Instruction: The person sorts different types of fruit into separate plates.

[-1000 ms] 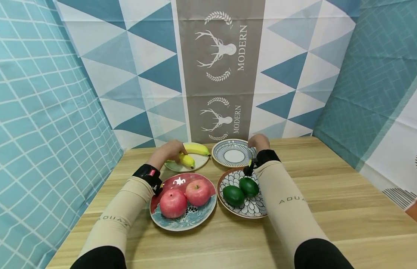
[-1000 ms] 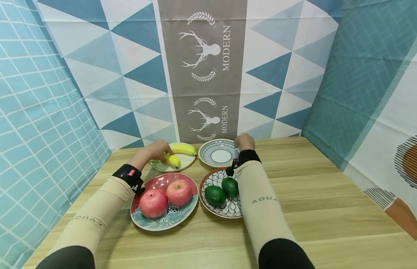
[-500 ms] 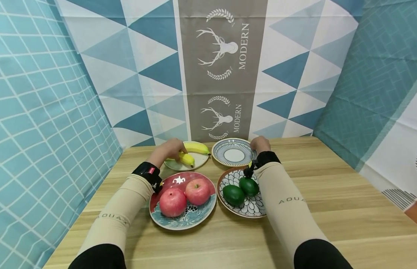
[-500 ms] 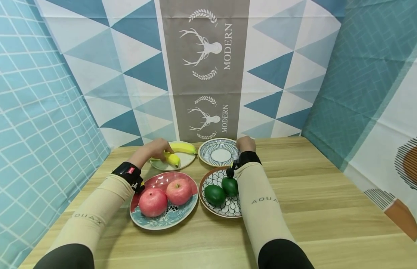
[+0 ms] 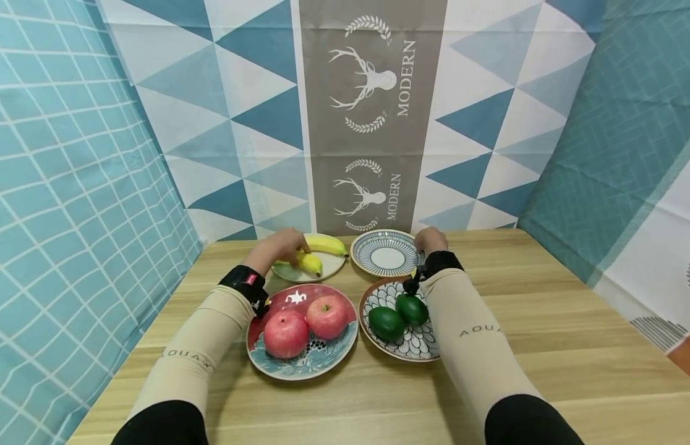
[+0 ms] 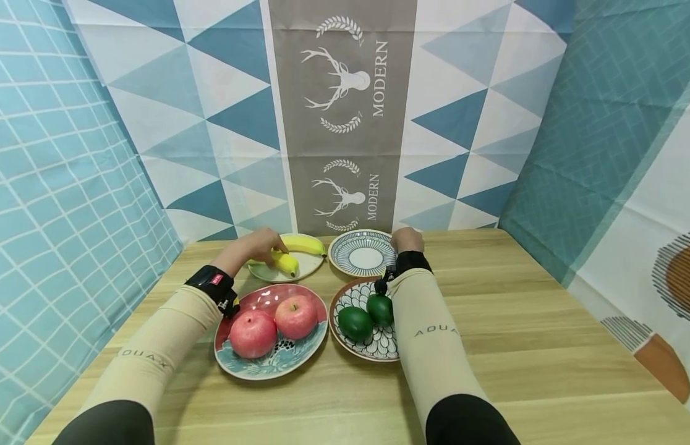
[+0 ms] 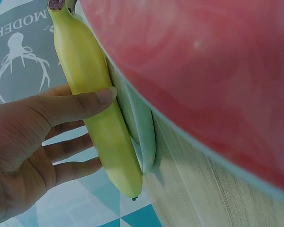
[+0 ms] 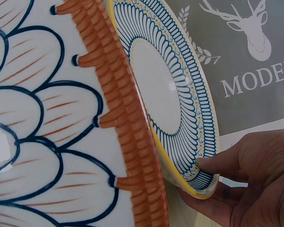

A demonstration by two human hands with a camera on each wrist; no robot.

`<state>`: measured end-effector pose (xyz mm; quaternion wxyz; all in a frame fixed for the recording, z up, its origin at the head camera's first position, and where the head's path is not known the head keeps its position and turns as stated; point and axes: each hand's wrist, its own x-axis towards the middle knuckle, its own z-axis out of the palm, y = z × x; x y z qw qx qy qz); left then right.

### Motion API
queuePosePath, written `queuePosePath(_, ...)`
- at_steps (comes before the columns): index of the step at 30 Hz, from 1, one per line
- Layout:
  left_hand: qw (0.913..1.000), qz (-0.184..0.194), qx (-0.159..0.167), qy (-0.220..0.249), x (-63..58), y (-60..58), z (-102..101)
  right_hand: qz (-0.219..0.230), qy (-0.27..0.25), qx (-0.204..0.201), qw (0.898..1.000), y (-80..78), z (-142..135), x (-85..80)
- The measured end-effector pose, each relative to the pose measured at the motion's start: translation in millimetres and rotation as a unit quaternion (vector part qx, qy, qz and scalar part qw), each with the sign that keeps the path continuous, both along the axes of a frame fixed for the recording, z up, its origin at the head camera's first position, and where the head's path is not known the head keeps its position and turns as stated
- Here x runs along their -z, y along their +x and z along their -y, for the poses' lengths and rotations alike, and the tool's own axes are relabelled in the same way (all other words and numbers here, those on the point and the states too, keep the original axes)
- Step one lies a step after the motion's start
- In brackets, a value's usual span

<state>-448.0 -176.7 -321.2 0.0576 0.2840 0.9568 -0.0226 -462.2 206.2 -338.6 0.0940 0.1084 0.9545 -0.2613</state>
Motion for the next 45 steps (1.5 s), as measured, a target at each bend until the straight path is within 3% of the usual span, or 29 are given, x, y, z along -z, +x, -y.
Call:
queuePosePath(10, 0.9998, 0.004, 0.017, -0.013, -6.9, 3.2, -1.6, 0.005, 0.004, -0.002, 1.000, -5.6, -1.6, 5.2)
queuePosePath(18, 0.9985, 0.009, 0.053, -0.012, -24.2, 7.4, -9.3, 0.019, -0.007, 0.011, 1.000, -10.6, -6.9, 12.3)
queuePosePath(24, 0.9976, 0.009, 0.068, -0.008, -37.7, 9.9, -20.3, 0.033, 0.003, -0.007, 0.999, -8.1, -8.1, 9.4)
queuePosePath(31, 0.9959, -0.006, 0.084, -0.031, -46.6, 2.1, -42.6, 0.018, 0.016, -0.027, 0.999, 3.5, -5.6, 6.1)
queuePosePath(45, 0.9939, -0.043, 0.090, -0.046, -71.1, 10.3, -105.3, 0.018, 0.009, -0.010, 1.000, -5.5, -4.6, 8.6)
